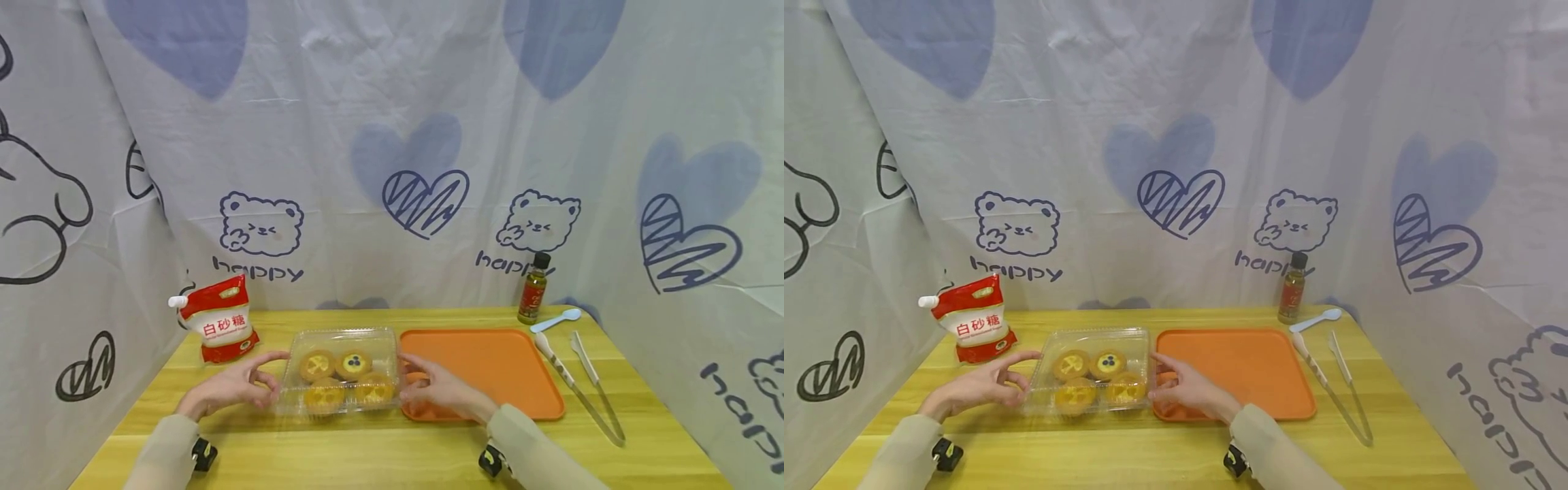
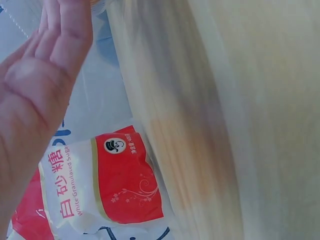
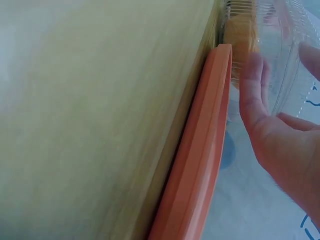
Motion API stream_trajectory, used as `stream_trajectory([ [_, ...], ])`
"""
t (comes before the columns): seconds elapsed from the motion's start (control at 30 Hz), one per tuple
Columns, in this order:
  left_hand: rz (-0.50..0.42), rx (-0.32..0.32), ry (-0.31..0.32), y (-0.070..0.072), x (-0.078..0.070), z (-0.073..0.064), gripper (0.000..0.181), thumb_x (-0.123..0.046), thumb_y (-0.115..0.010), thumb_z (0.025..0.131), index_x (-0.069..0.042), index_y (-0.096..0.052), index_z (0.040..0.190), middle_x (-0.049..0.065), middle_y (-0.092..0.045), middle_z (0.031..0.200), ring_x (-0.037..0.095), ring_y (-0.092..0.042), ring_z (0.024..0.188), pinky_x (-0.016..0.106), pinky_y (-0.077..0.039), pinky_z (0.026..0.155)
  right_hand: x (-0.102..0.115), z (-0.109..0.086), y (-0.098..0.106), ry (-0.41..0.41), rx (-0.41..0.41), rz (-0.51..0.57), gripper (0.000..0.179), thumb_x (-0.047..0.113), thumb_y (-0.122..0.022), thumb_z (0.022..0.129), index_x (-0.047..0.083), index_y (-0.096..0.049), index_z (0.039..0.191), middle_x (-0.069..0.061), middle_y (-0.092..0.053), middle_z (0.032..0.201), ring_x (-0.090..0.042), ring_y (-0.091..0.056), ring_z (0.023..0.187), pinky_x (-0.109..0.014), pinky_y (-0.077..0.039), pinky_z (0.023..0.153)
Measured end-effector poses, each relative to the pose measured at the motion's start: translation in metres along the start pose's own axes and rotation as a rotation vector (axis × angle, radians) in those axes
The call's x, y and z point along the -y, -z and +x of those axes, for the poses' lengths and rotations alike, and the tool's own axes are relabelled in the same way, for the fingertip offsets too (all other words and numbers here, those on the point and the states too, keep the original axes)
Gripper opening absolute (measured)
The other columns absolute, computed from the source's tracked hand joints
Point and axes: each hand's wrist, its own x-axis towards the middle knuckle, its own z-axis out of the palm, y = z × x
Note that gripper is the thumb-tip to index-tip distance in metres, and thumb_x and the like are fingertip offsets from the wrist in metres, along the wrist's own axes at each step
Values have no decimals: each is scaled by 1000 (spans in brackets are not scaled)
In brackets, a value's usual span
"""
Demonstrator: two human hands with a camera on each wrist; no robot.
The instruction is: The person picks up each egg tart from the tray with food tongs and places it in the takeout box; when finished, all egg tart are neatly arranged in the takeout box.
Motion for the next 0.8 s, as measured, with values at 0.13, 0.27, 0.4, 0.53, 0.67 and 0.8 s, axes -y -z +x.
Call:
stream_trajectory([
  [0.13,-33,77,-3,-2,0,1,99,-7,-70,87,-12,-1,157,31,-66,108,36,-69,91,46,-59,84,-2,1,-3,-38,15,64,85,7,-68,90,17,-18,158,-21,-47,125,-22,-66,90,-35,-60,79],
  [0.27,-63,106,-8,-4,1,4,104,-7,-70,88,-13,8,157,33,-66,105,35,-71,86,49,-59,83,-2,1,-6,-42,47,143,90,2,-67,90,17,-12,159,-23,-45,121,-26,-68,86,-36,-61,78],
  [0.4,-120,133,-14,-5,3,6,106,-2,-68,89,-13,13,156,33,-67,101,30,-72,83,49,-59,82,-3,4,-8,-39,40,170,90,-2,-65,90,17,-11,159,-25,-42,122,-29,-68,88,-40,-61,81],
  [0.53,-176,149,-5,-5,2,7,108,1,-66,89,-14,17,155,30,-69,98,27,-72,80,46,-60,80,-3,7,-10,-45,15,180,90,-7,-63,89,17,-11,159,-22,-41,118,-28,-68,87,-40,-61,81],
  [0.67,-168,151,-11,-5,0,8,111,1,-67,88,-14,21,154,28,-69,95,26,-72,77,41,-61,76,-1,10,-12,-46,-8,161,92,-9,-63,88,17,-10,159,-19,-40,115,-27,-68,85,-38,-62,79],
  [0.8,-142,144,-24,-5,-2,9,112,1,-67,87,-12,21,154,29,-69,92,25,-71,75,40,-62,74,1,11,-13,-41,-37,146,92,-11,-62,88,16,-11,159,-18,-39,113,-26,-68,83,-39,-62,77],
])
